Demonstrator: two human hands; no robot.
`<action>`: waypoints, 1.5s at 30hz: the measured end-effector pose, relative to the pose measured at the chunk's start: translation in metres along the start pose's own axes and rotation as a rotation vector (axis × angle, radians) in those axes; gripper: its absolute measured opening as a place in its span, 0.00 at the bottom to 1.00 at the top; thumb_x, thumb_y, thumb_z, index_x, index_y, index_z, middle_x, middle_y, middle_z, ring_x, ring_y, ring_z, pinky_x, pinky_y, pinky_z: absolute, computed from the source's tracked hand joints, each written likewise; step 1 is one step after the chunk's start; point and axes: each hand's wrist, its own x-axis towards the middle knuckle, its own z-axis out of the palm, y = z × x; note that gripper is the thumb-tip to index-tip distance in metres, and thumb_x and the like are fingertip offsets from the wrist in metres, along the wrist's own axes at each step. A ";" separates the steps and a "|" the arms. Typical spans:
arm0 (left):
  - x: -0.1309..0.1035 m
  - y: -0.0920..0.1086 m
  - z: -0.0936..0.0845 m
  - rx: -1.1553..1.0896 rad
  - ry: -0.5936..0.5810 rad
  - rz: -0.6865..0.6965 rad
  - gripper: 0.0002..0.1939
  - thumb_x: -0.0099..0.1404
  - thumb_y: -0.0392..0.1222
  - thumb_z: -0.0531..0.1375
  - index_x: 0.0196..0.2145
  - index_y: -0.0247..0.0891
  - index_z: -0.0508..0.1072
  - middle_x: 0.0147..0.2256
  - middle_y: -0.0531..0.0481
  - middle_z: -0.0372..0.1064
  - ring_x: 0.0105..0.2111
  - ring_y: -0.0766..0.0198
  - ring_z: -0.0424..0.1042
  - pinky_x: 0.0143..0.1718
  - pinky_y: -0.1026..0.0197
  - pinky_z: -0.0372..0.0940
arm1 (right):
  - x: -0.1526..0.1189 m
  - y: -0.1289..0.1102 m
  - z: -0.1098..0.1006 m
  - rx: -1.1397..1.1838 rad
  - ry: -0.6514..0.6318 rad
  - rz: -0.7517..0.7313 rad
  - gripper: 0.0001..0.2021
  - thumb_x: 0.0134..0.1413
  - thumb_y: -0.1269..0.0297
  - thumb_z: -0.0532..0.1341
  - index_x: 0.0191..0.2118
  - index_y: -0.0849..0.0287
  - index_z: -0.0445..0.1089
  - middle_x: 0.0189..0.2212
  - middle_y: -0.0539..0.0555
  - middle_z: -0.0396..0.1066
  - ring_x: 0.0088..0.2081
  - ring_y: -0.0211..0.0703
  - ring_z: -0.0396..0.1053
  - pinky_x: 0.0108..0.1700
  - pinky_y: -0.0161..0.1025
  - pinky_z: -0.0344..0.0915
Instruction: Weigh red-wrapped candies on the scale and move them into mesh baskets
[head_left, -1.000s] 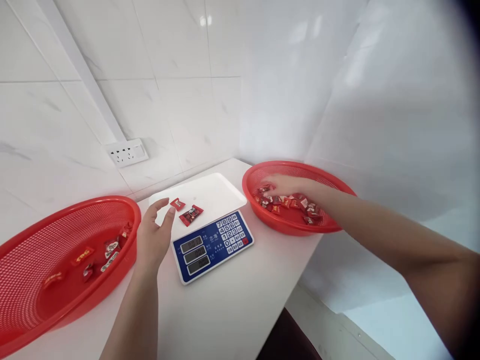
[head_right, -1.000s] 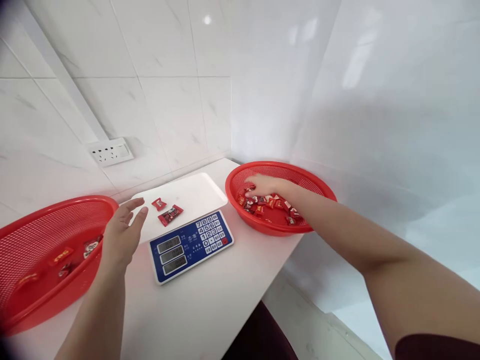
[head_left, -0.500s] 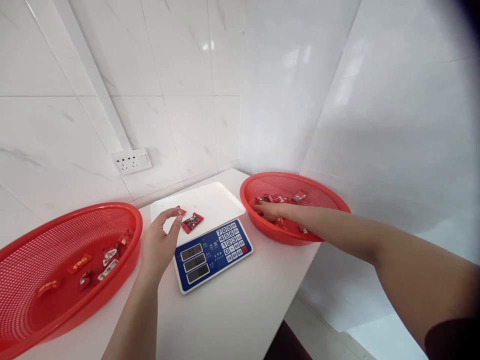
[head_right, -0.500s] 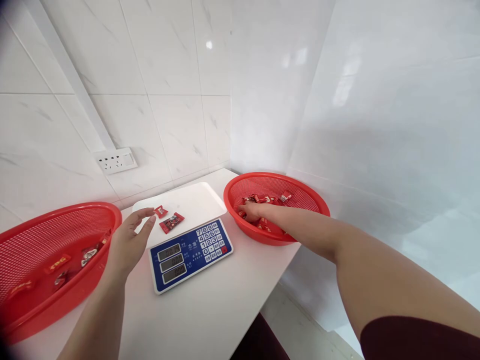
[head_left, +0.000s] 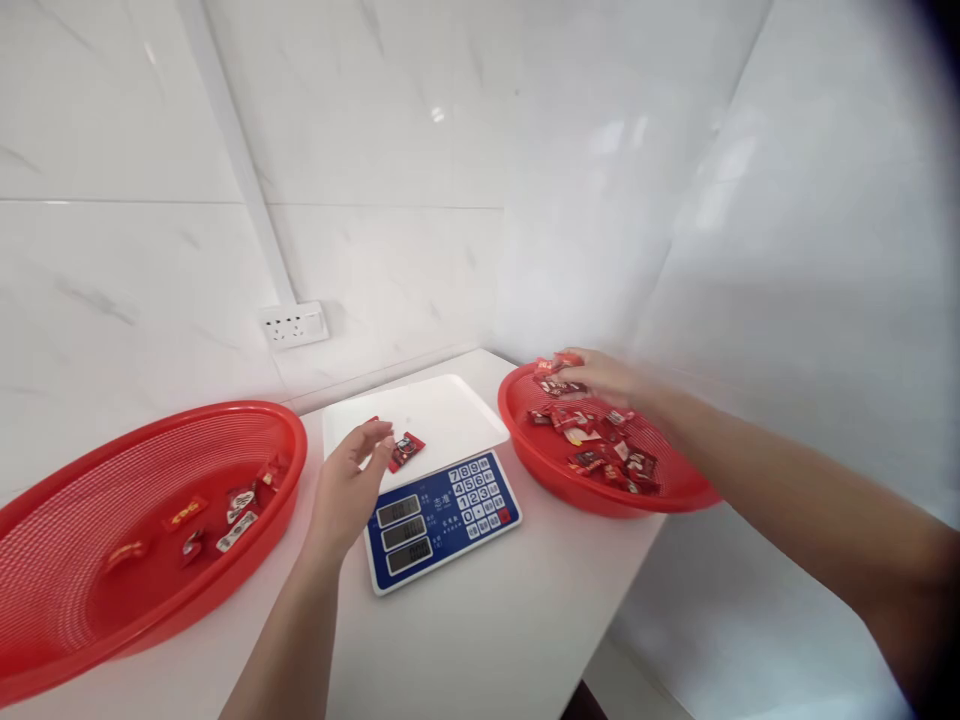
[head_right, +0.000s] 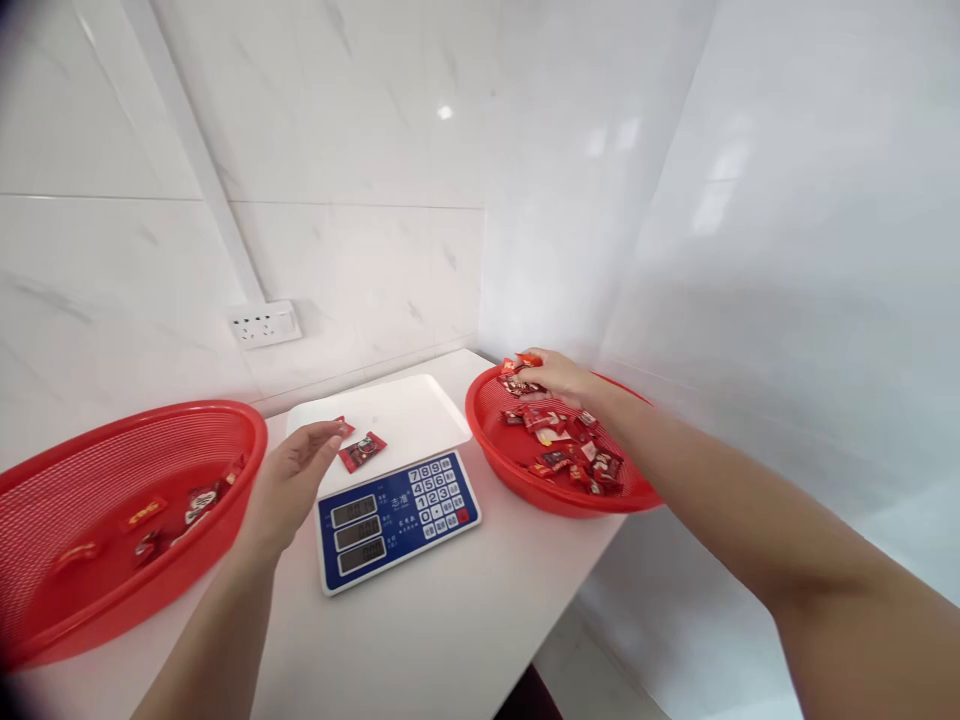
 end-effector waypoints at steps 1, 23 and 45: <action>-0.001 0.001 0.002 -0.087 -0.016 -0.014 0.18 0.58 0.53 0.59 0.42 0.40 0.72 0.45 0.44 0.72 0.49 0.54 0.69 0.53 0.49 0.60 | -0.005 -0.013 0.010 0.134 -0.014 -0.028 0.09 0.45 0.70 0.61 0.34 0.55 0.61 0.33 0.49 0.71 0.37 0.38 0.72 0.37 0.35 0.72; 0.007 -0.007 0.007 -1.077 0.125 -0.416 0.04 0.65 0.38 0.57 0.34 0.36 0.66 0.33 0.50 0.71 0.33 0.68 0.73 0.38 0.61 0.72 | -0.032 -0.067 0.199 0.023 -0.090 -0.668 0.12 0.56 0.59 0.56 0.45 0.52 0.67 0.44 0.53 0.69 0.46 0.46 0.67 0.50 0.46 0.62; 0.015 -0.012 -0.007 -0.967 0.308 -0.359 0.06 0.59 0.37 0.62 0.31 0.37 0.66 0.29 0.56 0.70 0.32 0.69 0.74 0.46 0.53 0.71 | 0.007 -0.039 0.176 -0.174 0.003 -0.398 0.17 0.59 0.62 0.53 0.52 0.55 0.65 0.52 0.57 0.68 0.53 0.49 0.66 0.54 0.48 0.61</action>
